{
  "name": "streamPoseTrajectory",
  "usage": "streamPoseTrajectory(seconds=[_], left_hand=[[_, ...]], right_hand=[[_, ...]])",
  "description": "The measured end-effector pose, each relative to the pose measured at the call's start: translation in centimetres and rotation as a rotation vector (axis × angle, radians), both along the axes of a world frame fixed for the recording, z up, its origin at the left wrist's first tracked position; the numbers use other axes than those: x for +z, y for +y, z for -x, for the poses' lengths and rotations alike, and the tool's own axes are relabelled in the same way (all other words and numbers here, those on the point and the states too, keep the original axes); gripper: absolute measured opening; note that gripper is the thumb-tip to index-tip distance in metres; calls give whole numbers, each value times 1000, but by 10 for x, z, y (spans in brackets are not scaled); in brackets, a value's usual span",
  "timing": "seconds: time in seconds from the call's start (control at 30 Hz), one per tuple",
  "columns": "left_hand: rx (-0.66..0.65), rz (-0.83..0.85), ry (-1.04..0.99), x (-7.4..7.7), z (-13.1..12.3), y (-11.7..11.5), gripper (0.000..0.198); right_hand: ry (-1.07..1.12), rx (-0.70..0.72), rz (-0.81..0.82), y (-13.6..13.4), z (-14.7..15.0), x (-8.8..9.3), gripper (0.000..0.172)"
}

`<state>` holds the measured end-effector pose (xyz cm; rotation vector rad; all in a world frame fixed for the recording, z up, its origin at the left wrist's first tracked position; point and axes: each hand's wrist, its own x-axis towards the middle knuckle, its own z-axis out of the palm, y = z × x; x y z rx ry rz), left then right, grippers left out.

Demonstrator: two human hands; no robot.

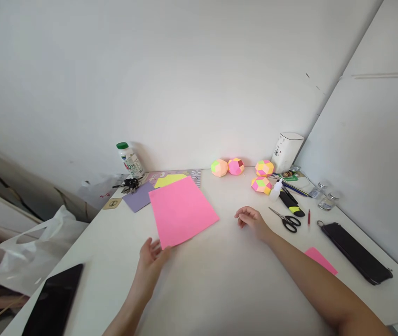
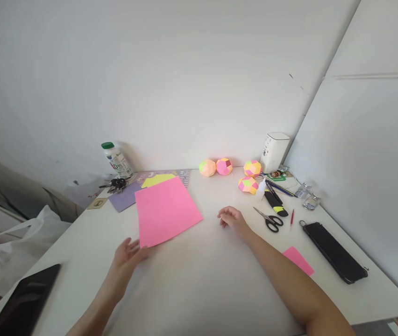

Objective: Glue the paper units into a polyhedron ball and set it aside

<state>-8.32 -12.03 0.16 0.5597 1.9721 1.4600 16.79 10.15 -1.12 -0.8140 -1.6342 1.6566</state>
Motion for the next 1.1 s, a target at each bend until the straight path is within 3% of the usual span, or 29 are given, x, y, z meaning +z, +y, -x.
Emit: streamPoseTrajectory(seconds=[0.07, 0.13, 0.17, 0.27, 0.37, 0.47, 0.57, 0.67, 0.73, 0.8, 0.9, 1.03, 1.1], left_hand=[[-5, 88, 553, 4, -7, 4, 76], [-295, 77, 945, 6, -9, 13, 62], [-436, 94, 1058, 5, -10, 19, 59], [-695, 295, 1185, 2, -15, 38, 39], [-707, 500, 1240, 2, -19, 54, 42], [-709, 476, 1161, 10, -18, 63, 41], [-758, 397, 1013, 21, -15, 70, 27], [-785, 226, 508, 26, -18, 82, 12], [-804, 89, 159, 23, -22, 92, 13], [-755, -10, -55, 18, -27, 98, 20], [-724, -124, -146, 8, -33, 100, 24], [-826, -122, -28, -1, -35, 94, 20], [-854, -129, -29, -5, -35, 93, 20]], right_hand=[[-60, 23, -33, -3, 1, -2, 17], [-110, 37, -65, -4, 2, -5, 16], [-129, 41, -80, -4, 2, -6, 15], [-169, 42, -115, -4, 3, -8, 15], [-195, 39, -147, -4, 4, -8, 15], [-216, 39, -188, -4, 4, -7, 14], [-230, 39, -241, -5, 5, -7, 13], [-233, 34, -315, -7, 5, -7, 14], [-233, 23, -386, -10, 5, -8, 13], [-233, 16, -455, -13, 5, -8, 13], [-253, 52, -678, -18, 6, -8, 17], [-319, 144, -1220, -23, 9, -8, 23], [-346, 174, -1332, -24, 11, -7, 21]])
